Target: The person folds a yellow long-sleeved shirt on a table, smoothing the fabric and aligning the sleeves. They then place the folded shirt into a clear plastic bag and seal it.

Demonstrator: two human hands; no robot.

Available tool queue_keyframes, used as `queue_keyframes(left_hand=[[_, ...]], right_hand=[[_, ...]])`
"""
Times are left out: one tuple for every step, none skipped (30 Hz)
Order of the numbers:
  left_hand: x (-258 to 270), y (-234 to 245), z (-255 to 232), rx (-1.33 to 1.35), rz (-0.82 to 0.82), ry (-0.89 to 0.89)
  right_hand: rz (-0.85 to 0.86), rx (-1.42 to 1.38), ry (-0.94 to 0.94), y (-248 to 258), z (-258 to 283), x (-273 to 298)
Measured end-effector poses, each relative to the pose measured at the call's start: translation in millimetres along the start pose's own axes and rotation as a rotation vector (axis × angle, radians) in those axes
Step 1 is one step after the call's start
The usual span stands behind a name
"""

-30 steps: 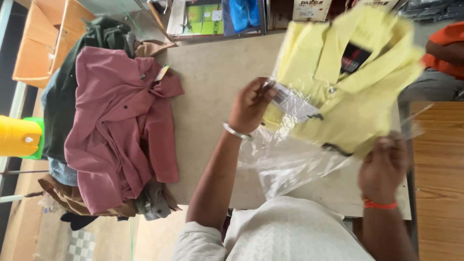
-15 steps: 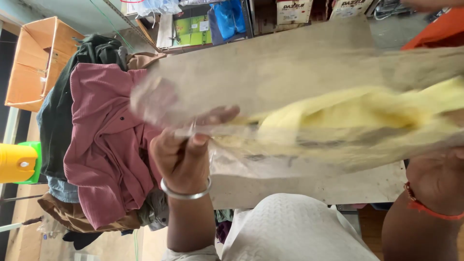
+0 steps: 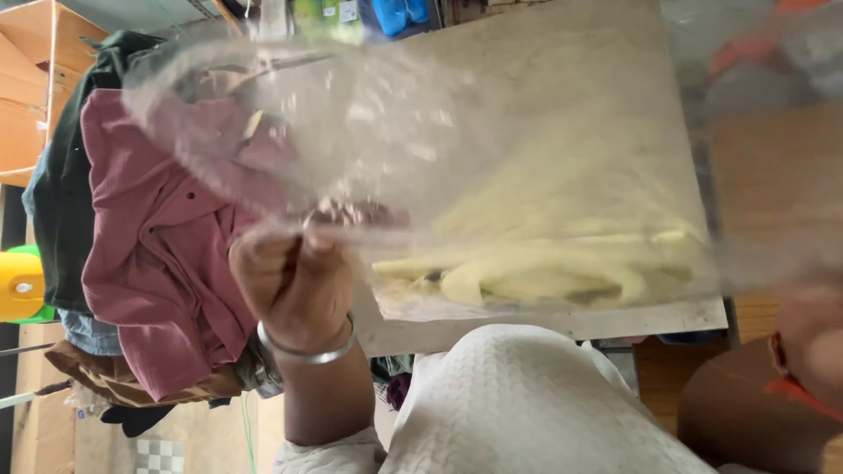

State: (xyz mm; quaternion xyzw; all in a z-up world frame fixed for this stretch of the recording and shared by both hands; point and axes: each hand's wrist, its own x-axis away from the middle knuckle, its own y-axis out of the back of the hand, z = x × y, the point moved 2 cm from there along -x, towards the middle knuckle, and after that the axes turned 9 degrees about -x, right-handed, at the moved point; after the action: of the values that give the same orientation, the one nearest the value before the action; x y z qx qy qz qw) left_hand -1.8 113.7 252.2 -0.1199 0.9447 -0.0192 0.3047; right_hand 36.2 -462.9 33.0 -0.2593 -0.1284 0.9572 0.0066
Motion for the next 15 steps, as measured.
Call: queue_keyframes(left_hand=[[-13, -18, -7, 0.064, 0.109, 0.036], [-25, -35, -14, 0.130, 0.215, 0.073], [-34, -31, 13, 0.132, 0.216, 0.080], [-40, -27, 41, 0.129, 0.298, 0.229], [-45, -23, 71, 0.126, 0.376, 0.380], [-35, -11, 111, 0.124, 0.368, 0.399], [-24, 4, 153, -0.105, 0.278, 0.473], [-18, 19, 196, -0.332, 0.192, 0.536], [12, 33, 203, -0.332, 0.190, 0.545], [35, 45, 212, -0.416, 0.229, 0.631], [57, 57, 222, -0.499, 0.269, 0.717], [66, 48, 203, -0.501, 0.268, 0.727], [78, 40, 186, -0.789, 0.382, 0.943], [87, 36, 167, -1.082, 0.501, 1.148], [111, 43, 178, -1.085, 0.505, 1.153]], right_hand=[[0.001, 0.008, -0.011, -13, -6, -8], [0.004, 0.018, -0.022, -25, -11, -16], [0.008, 0.027, -0.034, -66, -5, -42], [0.015, 0.035, -0.048, -110, 4, -63], [0.023, 0.043, -0.063, -157, 17, -81], [0.026, 0.044, -0.083, -168, 13, -80], [0.156, 0.493, 0.015, -183, 9, -80], [0.292, 0.942, 0.126, -198, 3, -84], [0.298, 0.941, 0.117, -190, -13, -54], [0.278, 0.926, -0.260, -178, -36, -31], [0.258, 0.886, -0.636, -166, -59, -6], [0.262, 0.885, -0.646, -165, -64, 17], [0.316, 0.890, -0.615, -165, -68, 40], [0.365, 0.893, -0.580, -168, -73, 64], [0.364, 0.890, -0.587, -190, -58, 64]])
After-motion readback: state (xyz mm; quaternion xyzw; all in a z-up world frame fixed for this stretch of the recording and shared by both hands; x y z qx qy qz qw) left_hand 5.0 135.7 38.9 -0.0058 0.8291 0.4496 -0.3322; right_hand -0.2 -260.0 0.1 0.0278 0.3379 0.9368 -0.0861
